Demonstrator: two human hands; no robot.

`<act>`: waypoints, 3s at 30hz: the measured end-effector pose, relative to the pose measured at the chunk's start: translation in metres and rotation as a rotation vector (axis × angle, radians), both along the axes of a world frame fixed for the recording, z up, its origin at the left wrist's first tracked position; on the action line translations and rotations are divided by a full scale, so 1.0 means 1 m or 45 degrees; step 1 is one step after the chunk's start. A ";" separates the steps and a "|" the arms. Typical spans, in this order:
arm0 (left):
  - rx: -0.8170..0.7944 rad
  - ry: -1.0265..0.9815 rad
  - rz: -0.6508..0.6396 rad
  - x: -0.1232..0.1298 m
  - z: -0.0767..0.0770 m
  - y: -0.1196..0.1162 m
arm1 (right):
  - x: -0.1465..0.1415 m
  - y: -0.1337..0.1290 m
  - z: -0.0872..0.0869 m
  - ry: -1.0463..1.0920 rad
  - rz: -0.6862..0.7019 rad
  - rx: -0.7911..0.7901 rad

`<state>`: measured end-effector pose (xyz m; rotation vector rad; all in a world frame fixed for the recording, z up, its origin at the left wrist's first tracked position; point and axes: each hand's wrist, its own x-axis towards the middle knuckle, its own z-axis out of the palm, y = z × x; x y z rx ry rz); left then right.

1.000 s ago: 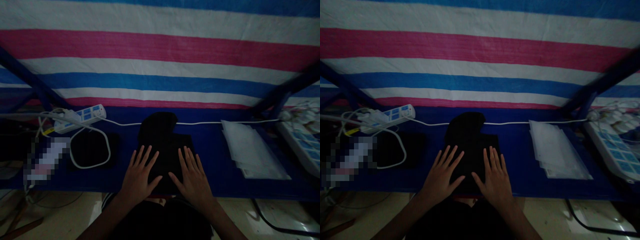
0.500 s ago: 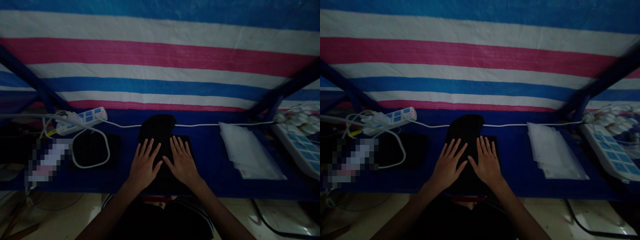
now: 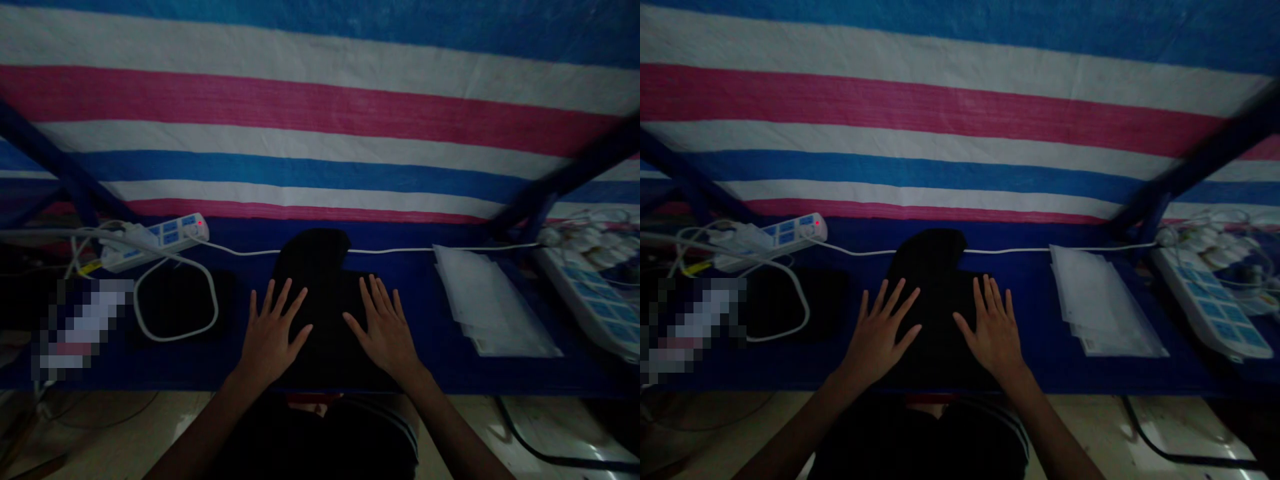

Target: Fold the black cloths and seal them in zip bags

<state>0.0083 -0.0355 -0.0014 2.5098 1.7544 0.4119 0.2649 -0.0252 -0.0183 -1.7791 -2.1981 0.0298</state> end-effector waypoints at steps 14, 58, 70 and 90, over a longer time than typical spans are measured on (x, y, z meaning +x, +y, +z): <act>-0.026 0.040 -0.080 -0.039 0.002 0.007 | 0.029 0.006 0.001 0.104 0.036 -0.022; 0.009 -0.265 -0.159 -0.046 0.005 0.001 | 0.040 0.007 -0.012 0.383 -0.075 0.068; 0.006 -0.493 -0.322 -0.055 0.008 -0.013 | 0.040 0.000 0.005 0.632 -0.007 0.163; -0.078 -0.154 -0.476 -0.069 0.000 -0.068 | 0.038 -0.059 0.026 0.464 0.393 -0.003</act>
